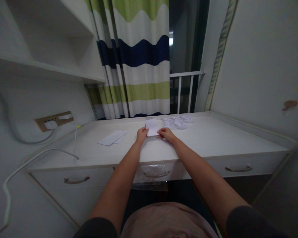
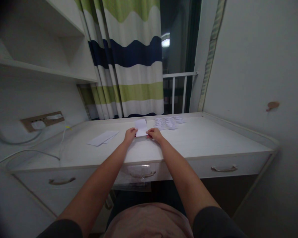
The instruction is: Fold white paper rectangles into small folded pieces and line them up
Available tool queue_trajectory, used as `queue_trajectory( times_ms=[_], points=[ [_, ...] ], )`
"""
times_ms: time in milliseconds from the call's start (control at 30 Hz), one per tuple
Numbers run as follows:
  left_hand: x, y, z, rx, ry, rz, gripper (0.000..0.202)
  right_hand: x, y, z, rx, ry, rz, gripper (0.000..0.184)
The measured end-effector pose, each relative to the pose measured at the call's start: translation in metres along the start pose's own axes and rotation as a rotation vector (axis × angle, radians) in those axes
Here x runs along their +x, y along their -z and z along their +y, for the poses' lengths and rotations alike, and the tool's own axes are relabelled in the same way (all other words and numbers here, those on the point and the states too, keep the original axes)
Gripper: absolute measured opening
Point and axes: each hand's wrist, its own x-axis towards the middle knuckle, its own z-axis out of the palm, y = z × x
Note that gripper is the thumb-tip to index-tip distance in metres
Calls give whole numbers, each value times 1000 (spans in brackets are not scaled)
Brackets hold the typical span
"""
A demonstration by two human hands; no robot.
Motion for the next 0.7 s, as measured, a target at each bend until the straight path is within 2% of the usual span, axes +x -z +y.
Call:
queue_trajectory(
  times_ms=[300, 567, 700],
  points=[
    [-1, 0, 2, 10, 19, -17, 12, 0, -1, -1, -4, 17, 16, 17],
    [-2, 2, 5, 29, -21, 60, 11, -1, 0, 0, 44, 19, -26, 13],
    [-2, 2, 5, 28, -19, 49, 12, 0, -1, 0, 57, 17, -21, 13]
  ],
)
